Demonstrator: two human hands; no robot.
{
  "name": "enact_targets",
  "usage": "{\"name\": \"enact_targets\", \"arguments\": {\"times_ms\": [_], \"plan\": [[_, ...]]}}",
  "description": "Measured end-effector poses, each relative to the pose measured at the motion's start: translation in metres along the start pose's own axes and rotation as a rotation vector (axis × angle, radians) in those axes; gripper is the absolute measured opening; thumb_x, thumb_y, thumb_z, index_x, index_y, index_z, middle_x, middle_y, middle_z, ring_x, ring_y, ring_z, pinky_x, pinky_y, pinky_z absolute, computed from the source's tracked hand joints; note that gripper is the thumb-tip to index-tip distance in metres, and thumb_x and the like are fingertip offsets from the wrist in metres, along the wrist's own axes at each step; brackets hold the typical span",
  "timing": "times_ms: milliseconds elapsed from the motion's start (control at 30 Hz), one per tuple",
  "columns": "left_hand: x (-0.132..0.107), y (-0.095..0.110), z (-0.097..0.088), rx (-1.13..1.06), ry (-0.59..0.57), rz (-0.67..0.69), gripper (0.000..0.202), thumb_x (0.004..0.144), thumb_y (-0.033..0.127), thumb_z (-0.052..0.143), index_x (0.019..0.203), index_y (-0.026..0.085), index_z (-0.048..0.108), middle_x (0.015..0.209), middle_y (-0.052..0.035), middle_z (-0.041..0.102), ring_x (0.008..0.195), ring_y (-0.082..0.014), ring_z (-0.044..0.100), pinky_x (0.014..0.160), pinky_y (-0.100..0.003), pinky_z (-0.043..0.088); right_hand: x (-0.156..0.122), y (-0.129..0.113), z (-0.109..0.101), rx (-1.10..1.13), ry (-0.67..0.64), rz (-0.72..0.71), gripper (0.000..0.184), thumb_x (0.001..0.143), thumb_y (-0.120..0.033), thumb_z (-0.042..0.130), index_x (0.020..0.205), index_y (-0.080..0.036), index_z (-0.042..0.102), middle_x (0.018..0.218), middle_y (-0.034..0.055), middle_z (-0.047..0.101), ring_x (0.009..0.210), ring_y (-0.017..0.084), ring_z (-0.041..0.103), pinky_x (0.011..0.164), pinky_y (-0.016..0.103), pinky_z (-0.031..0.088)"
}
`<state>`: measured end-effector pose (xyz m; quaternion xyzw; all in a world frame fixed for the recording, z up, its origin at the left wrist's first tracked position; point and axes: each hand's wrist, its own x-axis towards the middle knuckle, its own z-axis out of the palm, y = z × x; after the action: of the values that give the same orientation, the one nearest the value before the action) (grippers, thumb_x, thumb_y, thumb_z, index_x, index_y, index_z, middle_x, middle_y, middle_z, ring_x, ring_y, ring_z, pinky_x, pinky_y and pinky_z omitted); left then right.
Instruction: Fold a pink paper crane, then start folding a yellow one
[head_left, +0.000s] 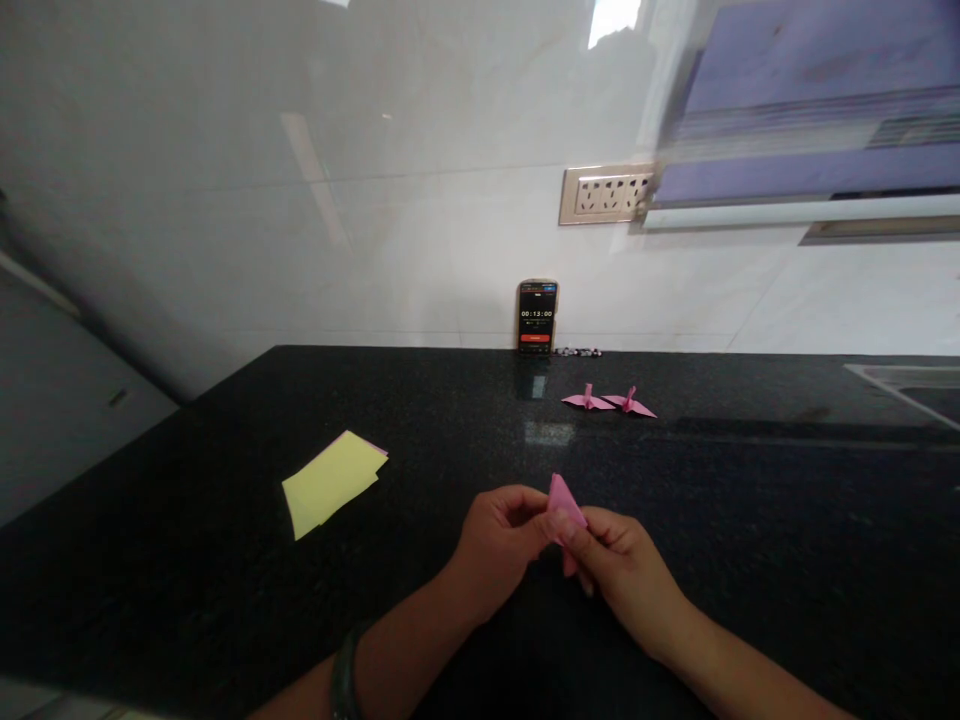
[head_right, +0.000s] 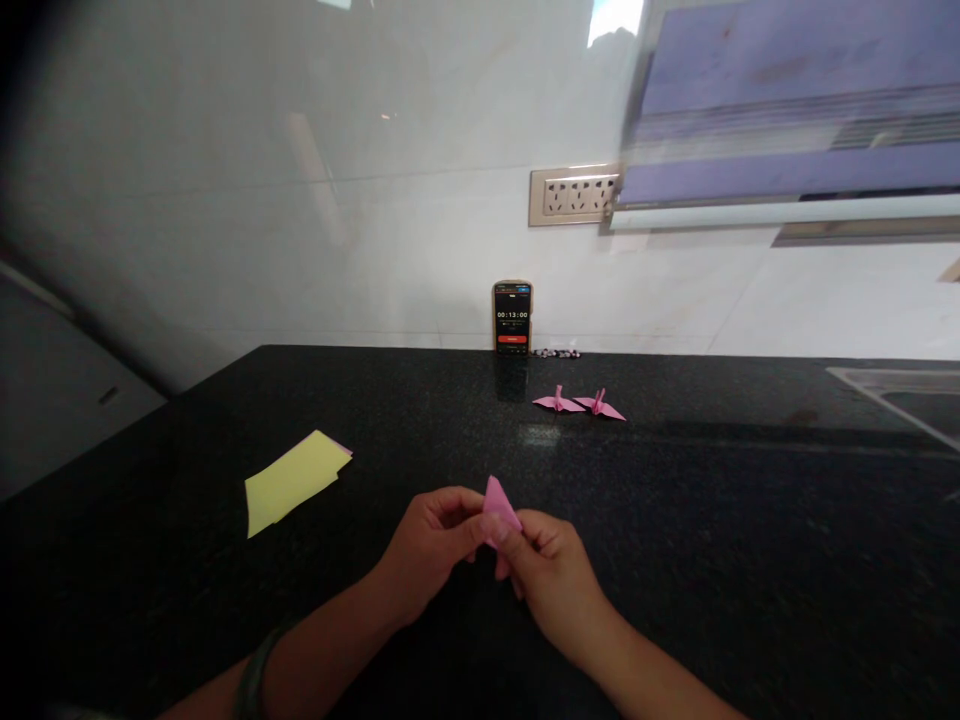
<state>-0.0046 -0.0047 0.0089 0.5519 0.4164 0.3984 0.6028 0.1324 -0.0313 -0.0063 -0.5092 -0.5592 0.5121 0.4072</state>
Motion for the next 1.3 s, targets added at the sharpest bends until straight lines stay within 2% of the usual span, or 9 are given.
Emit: {"name": "enact_targets", "arguments": {"times_ms": [167, 367, 500, 600, 733, 900, 1067, 1167, 1300], "plan": [[0.003, -0.002, -0.002, 0.083, 0.039, -0.015, 0.023, 0.069, 0.035, 0.058, 0.062, 0.013, 0.058, 0.051, 0.0012, 0.051, 0.048, -0.0092, 0.045, 0.048, -0.021, 0.035, 0.003, 0.000, -0.006, 0.012, -0.012, -0.008, 0.043, 0.083, -0.044, 0.036, 0.055, -0.016, 0.054, 0.046, -0.0026, 0.046, 0.040, 0.008, 0.040, 0.042, 0.020, 0.029], [0.001, 0.001, -0.001, 0.080, 0.033, -0.006, 0.022, 0.071, 0.032, 0.056, 0.060, 0.013, 0.056, 0.050, 0.0015, 0.050, 0.047, -0.0086, 0.044, 0.047, -0.020, 0.034, 0.001, -0.005, -0.011, 0.033, 0.094, -0.027, 0.029, 0.076, -0.039, 0.051, 0.058, -0.016, 0.053, 0.048, -0.0048, 0.042, 0.041, 0.007, 0.035, 0.040, 0.019, 0.027], [0.000, 0.000, 0.001, -0.001, 0.015, -0.007, 0.020, 0.072, 0.032, 0.054, 0.071, 0.013, 0.060, 0.056, 0.0003, 0.054, 0.051, -0.0094, 0.048, 0.050, -0.021, 0.038, 0.001, -0.005, -0.014, 0.053, 0.106, -0.027, 0.028, 0.077, -0.038, 0.051, 0.060, -0.016, 0.057, 0.048, -0.0030, 0.047, 0.041, 0.008, 0.038, 0.041, 0.020, 0.029], [0.001, -0.001, 0.001, -0.026, 0.018, -0.022, 0.021, 0.070, 0.033, 0.057, 0.074, 0.013, 0.062, 0.060, -0.0013, 0.057, 0.052, -0.0102, 0.050, 0.051, -0.022, 0.040, 0.002, -0.005, -0.015, 0.027, 0.089, -0.094, 0.024, 0.076, -0.036, 0.052, 0.064, -0.017, 0.062, 0.057, -0.0015, 0.050, 0.047, 0.009, 0.041, 0.044, 0.021, 0.032], [-0.001, 0.001, 0.002, 0.142, 0.018, 0.034, 0.018, 0.069, 0.031, 0.058, 0.067, 0.014, 0.063, 0.057, -0.0013, 0.056, 0.051, -0.0110, 0.050, 0.049, -0.022, 0.038, 0.003, -0.005, -0.016, -0.003, 0.129, -0.180, 0.015, 0.073, -0.033, 0.056, 0.073, -0.020, 0.064, 0.064, -0.0011, 0.048, 0.051, 0.009, 0.041, 0.045, 0.021, 0.033], [-0.005, 0.004, 0.003, 0.300, 0.009, 0.141, 0.019, 0.071, 0.030, 0.056, 0.062, 0.015, 0.063, 0.057, -0.0014, 0.055, 0.055, -0.0120, 0.050, 0.052, -0.022, 0.038, 0.002, -0.009, -0.017, 0.006, 0.126, -0.219, 0.017, 0.074, -0.029, 0.056, 0.064, -0.019, 0.065, 0.060, -0.0006, 0.048, 0.056, 0.011, 0.044, 0.052, 0.023, 0.036], [-0.003, 0.000, 0.004, 0.157, -0.046, 0.026, 0.019, 0.072, 0.032, 0.055, 0.071, 0.014, 0.062, 0.061, -0.0023, 0.058, 0.056, -0.0126, 0.053, 0.053, -0.022, 0.040, 0.004, -0.007, -0.019, 0.071, 0.113, -0.162, 0.020, 0.075, -0.031, 0.055, 0.063, -0.018, 0.063, 0.058, -0.0023, 0.046, 0.050, 0.009, 0.041, 0.046, 0.022, 0.032], [-0.002, -0.002, 0.005, 0.151, -0.096, -0.038, 0.021, 0.071, 0.033, 0.055, 0.070, 0.013, 0.062, 0.061, -0.0031, 0.059, 0.053, -0.0119, 0.052, 0.051, -0.022, 0.039, 0.004, -0.004, -0.018, 0.152, 0.141, -0.136, 0.020, 0.075, -0.033, 0.055, 0.065, -0.017, 0.060, 0.057, -0.0029, 0.046, 0.049, 0.008, 0.041, 0.046, 0.021, 0.032], [-0.005, -0.003, 0.007, 0.226, -0.099, -0.046, 0.023, 0.071, 0.032, 0.055, 0.061, 0.012, 0.061, 0.054, -0.0030, 0.057, 0.048, -0.0111, 0.050, 0.048, -0.022, 0.037, 0.003, -0.003, -0.015, 0.293, 0.029, -0.097, 0.014, 0.072, -0.031, 0.060, 0.073, -0.018, 0.058, 0.062, -0.0019, 0.052, 0.052, 0.009, 0.045, 0.045, 0.020, 0.033]]}}
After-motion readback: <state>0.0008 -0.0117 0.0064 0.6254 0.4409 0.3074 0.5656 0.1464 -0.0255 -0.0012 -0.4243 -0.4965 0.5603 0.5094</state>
